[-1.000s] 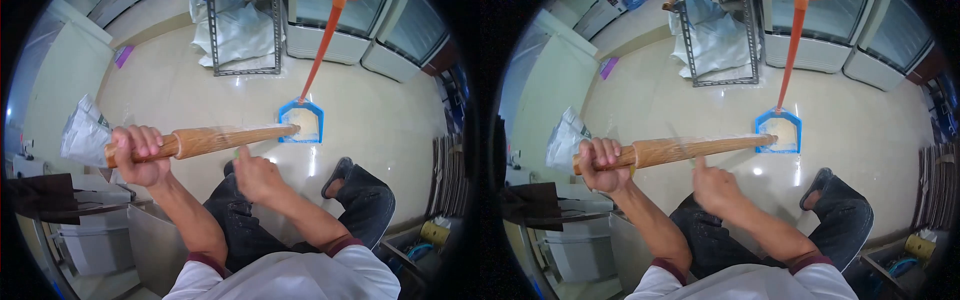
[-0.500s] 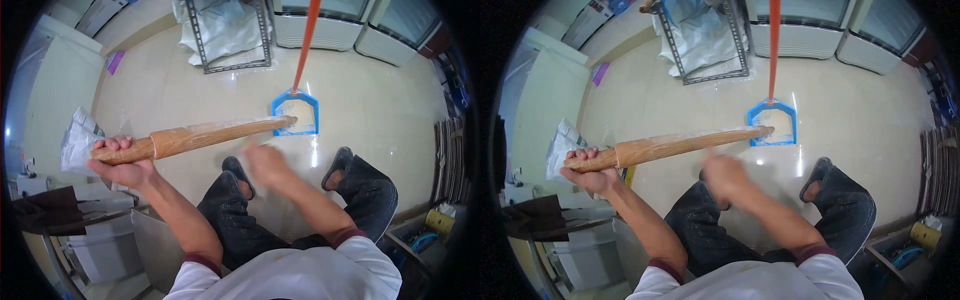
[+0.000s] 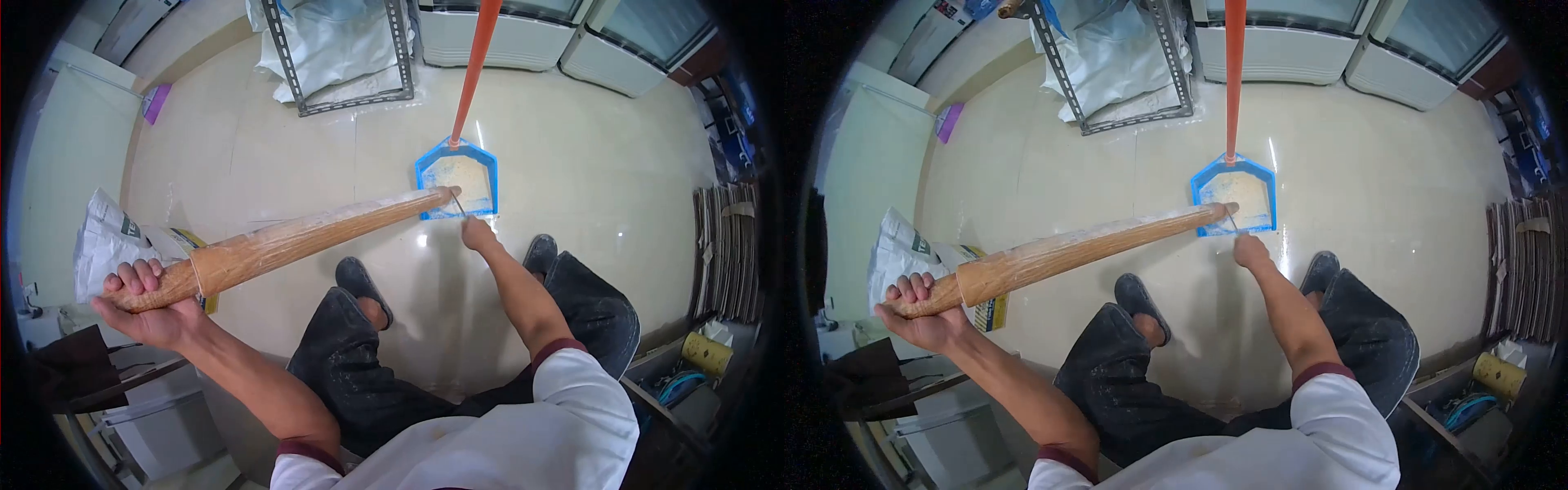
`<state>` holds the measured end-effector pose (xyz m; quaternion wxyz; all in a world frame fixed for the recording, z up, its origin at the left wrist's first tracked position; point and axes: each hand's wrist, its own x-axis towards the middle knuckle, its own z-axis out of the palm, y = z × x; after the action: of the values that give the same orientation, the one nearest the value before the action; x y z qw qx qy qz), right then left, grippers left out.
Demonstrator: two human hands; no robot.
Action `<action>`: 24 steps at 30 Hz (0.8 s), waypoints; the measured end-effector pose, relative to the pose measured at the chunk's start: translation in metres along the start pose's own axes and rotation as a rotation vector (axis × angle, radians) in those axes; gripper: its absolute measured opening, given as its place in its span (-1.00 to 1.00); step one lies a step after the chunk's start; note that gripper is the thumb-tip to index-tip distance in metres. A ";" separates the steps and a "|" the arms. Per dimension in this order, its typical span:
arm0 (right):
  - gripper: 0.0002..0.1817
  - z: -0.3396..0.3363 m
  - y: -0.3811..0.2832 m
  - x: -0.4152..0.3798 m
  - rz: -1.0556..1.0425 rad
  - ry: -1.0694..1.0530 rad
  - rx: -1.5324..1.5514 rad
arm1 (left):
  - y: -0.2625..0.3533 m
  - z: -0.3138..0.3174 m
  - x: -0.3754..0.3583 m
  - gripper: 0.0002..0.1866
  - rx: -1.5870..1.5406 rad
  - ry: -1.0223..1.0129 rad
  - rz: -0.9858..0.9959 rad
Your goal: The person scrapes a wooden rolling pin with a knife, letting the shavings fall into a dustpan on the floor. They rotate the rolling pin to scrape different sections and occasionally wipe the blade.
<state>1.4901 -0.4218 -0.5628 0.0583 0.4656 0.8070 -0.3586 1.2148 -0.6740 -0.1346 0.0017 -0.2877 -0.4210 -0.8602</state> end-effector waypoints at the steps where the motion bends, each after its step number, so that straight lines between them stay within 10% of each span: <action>1: -0.67 -0.010 -0.002 -0.008 0.062 0.036 0.002 | 0.000 0.004 0.000 -0.72 0.021 0.028 -0.001; 5: -0.67 -0.066 -0.102 -0.073 -0.221 0.142 0.208 | 0.005 0.007 -0.003 -0.77 0.052 0.067 -0.051; 11: -0.82 -0.155 -0.313 -0.215 -0.641 -0.242 0.248 | 0.008 0.027 -0.007 -0.76 0.095 0.168 -0.041; 20: -0.67 -0.001 -0.037 -0.023 -0.105 0.150 0.116 | 0.004 0.013 -0.004 -0.76 0.086 0.223 -0.057; 24: -0.67 -0.064 -0.095 -0.057 -0.256 0.104 0.095 | 0.003 0.011 -0.002 -0.77 0.073 0.201 -0.044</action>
<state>1.4620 -0.4510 -0.4409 -0.0521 0.3793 0.8436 -0.3764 1.2229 -0.6684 -0.1282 0.0355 -0.1906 -0.4559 -0.8687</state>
